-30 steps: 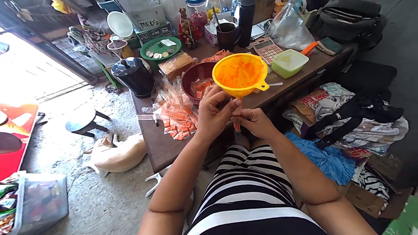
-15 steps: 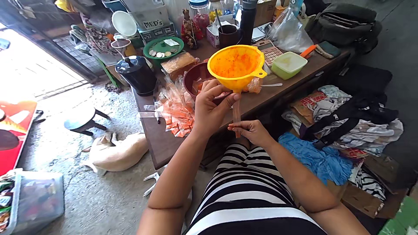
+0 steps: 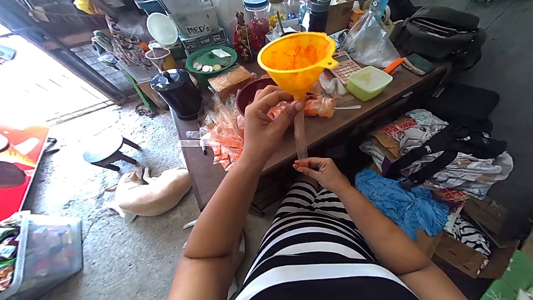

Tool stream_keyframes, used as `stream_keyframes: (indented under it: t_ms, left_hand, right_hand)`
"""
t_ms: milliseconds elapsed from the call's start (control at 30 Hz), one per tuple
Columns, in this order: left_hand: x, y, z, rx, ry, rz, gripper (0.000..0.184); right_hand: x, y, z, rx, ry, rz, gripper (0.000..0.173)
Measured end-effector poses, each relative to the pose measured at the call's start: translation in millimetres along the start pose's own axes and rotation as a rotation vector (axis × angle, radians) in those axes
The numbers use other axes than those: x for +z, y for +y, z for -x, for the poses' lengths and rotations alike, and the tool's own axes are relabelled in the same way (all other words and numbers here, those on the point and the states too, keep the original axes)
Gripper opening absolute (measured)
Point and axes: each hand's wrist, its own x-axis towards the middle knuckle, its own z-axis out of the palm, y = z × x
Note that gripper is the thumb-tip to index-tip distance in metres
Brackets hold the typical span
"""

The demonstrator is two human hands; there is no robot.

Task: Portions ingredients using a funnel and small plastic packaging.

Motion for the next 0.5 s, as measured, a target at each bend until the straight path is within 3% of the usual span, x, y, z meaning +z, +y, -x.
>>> stream_keyframes:
  t_ms: [200,400,500]
  left_hand:
    - [-9.0,8.9,-17.3,0.040,-0.018,-0.008,0.013]
    - [-13.3,15.6,-31.8,0.063,-0.039,0.016,0.010]
    - [-23.8,15.4,-38.4,0.054,-0.047,0.001,0.011]
  right_hand:
    - [8.6,-2.6,2.7,-0.019,0.103,-0.141,0.019]
    - [13.6,-14.0,-2.0,0.089,0.115,-0.152,0.007]
    - [13.9,-9.7,-4.1,0.137,0.064,-0.125,0.010]
